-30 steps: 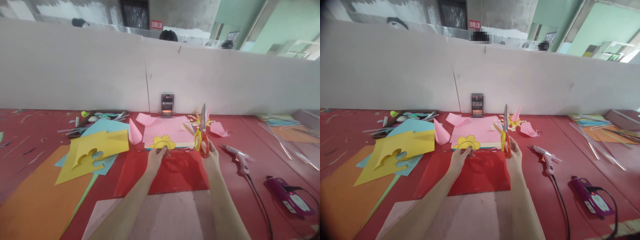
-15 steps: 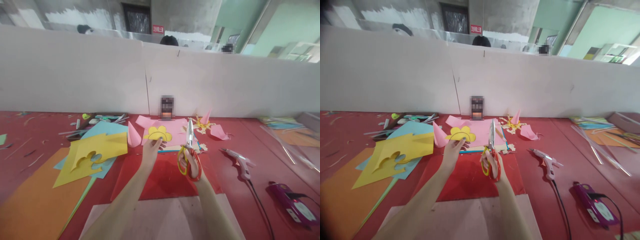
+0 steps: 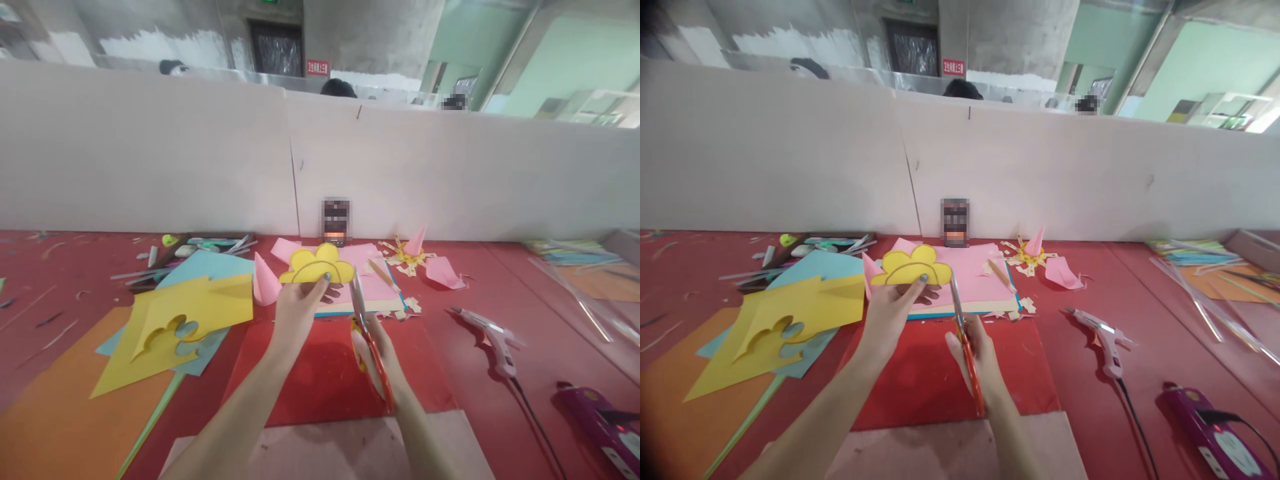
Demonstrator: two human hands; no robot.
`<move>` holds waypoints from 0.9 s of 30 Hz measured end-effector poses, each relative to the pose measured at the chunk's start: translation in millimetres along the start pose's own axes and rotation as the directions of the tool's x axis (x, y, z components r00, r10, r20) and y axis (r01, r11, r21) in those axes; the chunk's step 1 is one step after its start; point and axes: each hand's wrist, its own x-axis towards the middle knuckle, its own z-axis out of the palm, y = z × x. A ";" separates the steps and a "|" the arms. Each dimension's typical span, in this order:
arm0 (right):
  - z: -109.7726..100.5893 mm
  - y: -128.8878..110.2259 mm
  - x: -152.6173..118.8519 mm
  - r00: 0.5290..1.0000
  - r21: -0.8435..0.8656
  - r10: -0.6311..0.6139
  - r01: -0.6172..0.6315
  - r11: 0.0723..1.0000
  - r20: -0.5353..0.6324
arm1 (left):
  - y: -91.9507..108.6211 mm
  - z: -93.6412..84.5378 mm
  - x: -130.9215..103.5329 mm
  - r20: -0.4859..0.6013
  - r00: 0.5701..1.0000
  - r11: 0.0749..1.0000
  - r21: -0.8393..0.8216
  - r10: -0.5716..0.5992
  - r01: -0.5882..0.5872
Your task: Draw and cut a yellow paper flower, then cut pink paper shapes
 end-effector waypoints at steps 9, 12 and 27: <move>2.5 -7.6 -3.1 0.998 -0.145 0.044 -0.039 0.989 0.034 | -6.0 7.2 -5.0 -0.006 1.000 0.995 -0.101 -0.010 0.009; 3.7 -7.8 -2.6 0.999 -0.124 0.030 -0.031 0.992 -0.014 | -6.4 10.8 -7.3 0.004 0.999 0.995 -0.091 -0.037 0.038; 4.1 -4.7 -2.3 0.998 -0.102 0.036 -0.041 0.994 -0.049 | 0.0 21.3 -14.0 -0.066 0.996 0.998 -0.015 -0.068 0.067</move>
